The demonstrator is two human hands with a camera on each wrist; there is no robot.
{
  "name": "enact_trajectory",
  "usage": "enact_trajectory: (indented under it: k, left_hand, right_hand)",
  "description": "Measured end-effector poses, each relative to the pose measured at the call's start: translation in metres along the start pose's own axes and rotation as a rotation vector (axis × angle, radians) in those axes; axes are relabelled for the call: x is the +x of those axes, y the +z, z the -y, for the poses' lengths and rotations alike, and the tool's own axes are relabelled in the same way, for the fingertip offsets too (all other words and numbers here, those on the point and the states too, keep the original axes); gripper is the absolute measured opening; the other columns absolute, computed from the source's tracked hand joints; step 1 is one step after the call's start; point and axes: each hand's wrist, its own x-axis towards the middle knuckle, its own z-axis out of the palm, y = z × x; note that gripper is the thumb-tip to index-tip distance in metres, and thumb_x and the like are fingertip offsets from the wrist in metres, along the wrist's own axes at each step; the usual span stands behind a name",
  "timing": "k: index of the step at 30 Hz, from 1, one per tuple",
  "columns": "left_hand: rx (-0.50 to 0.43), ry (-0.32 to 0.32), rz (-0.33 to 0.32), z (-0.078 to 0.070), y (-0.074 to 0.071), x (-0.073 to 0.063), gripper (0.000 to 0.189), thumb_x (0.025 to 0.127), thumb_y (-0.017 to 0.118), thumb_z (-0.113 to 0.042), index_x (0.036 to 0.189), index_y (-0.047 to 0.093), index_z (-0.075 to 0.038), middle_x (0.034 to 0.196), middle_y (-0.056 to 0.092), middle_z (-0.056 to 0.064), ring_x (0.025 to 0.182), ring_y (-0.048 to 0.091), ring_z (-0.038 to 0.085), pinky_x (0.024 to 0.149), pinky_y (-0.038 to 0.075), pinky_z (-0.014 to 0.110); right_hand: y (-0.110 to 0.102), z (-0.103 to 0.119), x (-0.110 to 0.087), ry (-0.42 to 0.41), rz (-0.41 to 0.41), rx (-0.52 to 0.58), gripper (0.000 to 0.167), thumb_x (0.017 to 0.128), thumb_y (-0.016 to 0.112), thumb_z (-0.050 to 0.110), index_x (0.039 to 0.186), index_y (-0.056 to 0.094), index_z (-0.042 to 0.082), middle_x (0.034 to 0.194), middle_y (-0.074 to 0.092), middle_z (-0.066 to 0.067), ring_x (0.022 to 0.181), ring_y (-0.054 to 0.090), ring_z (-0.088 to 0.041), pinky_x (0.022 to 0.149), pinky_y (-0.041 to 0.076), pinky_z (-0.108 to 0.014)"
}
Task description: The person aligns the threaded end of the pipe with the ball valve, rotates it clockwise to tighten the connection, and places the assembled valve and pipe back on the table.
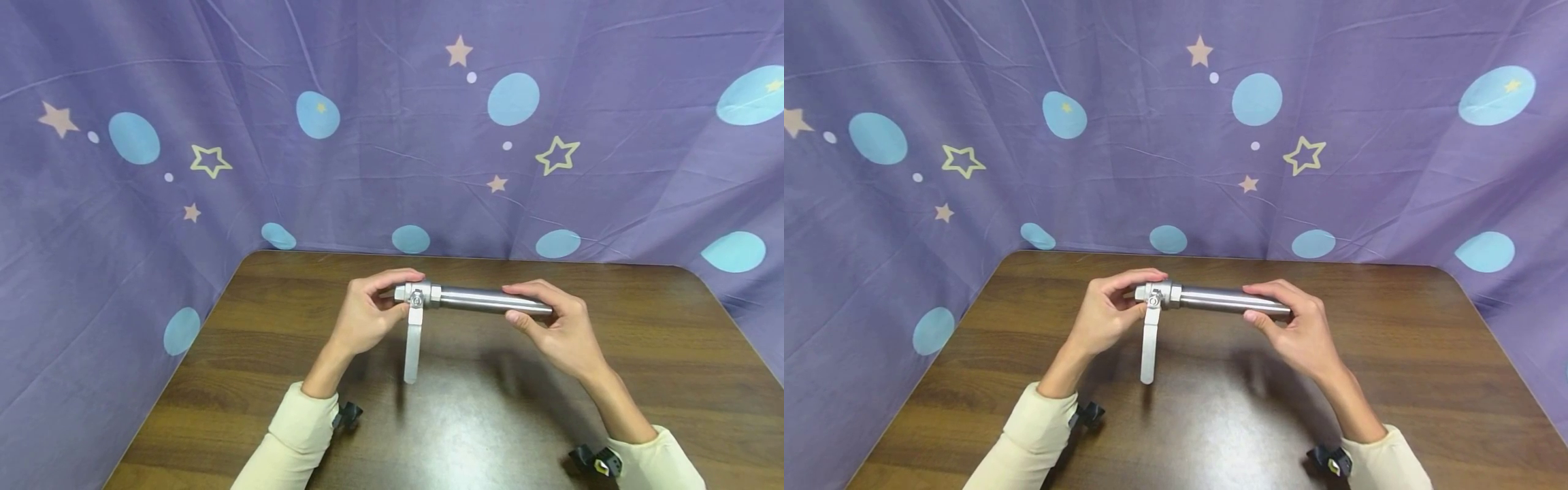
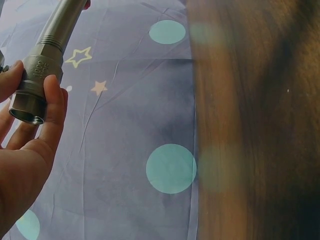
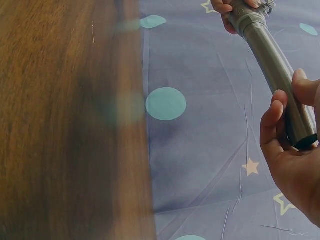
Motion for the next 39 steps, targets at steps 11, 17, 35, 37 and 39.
enact_trajectory:
  k: [11, 17, 35, 37, 39]
  left_hand:
    - [0.005, 0.011, -0.001, 0.0011, -0.0001, 0.0003, 0.043, 0.082, 0.068, 0.02, 0.124, 0.072, 0.012, 0.13, 0.073, 0.029, 0.11, 0.071, 0.004, 0.092, 0.066, 0.026]
    - [0.005, 0.013, -0.004, 0.0015, -0.0002, 0.0009, 0.043, 0.081, 0.069, 0.02, 0.124, 0.072, 0.012, 0.131, 0.073, 0.029, 0.111, 0.071, 0.004, 0.093, 0.066, 0.027]
    - [0.03, 0.002, -0.021, 0.0019, -0.001, 0.0005, 0.047, 0.08, 0.066, 0.021, 0.125, 0.073, 0.01, 0.13, 0.074, 0.027, 0.104, 0.071, 0.005, 0.087, 0.068, 0.027]
    - [0.032, 0.003, -0.02, 0.0023, -0.0007, 0.0005, 0.047, 0.08, 0.067, 0.021, 0.125, 0.073, 0.01, 0.13, 0.074, 0.027, 0.104, 0.071, 0.005, 0.088, 0.067, 0.026]
    - [0.032, 0.004, -0.019, 0.0026, -0.0004, 0.0007, 0.047, 0.08, 0.067, 0.021, 0.125, 0.073, 0.01, 0.13, 0.074, 0.027, 0.104, 0.072, 0.006, 0.089, 0.067, 0.027]
  right_hand:
    - [-0.0006, -0.0003, 0.0006, -0.037, 0.017, -0.026, 0.04, 0.084, 0.08, -0.015, 0.121, 0.077, 0.001, 0.103, 0.075, 0.011, 0.073, 0.063, 0.0, 0.057, 0.052, -0.014]
    - [-0.0018, -0.0016, 0.0011, -0.053, 0.038, -0.042, 0.041, 0.086, 0.077, -0.016, 0.123, 0.076, 0.002, 0.107, 0.075, 0.008, 0.081, 0.064, -0.001, 0.064, 0.054, -0.012]
    - [-0.0022, -0.0017, 0.002, -0.114, 0.066, -0.123, 0.051, 0.077, 0.084, -0.019, 0.123, 0.072, 0.0, 0.117, 0.07, -0.007, 0.108, 0.064, 0.003, 0.083, 0.058, -0.007]
    - [-0.0021, -0.0012, 0.0018, -0.112, 0.062, -0.114, 0.05, 0.077, 0.084, -0.019, 0.122, 0.072, 0.001, 0.116, 0.07, -0.007, 0.108, 0.064, 0.002, 0.081, 0.058, -0.007]
    - [-0.0019, -0.0006, 0.0017, -0.11, 0.056, -0.104, 0.05, 0.077, 0.084, -0.019, 0.122, 0.073, 0.002, 0.116, 0.071, -0.006, 0.107, 0.064, 0.002, 0.079, 0.058, -0.007]
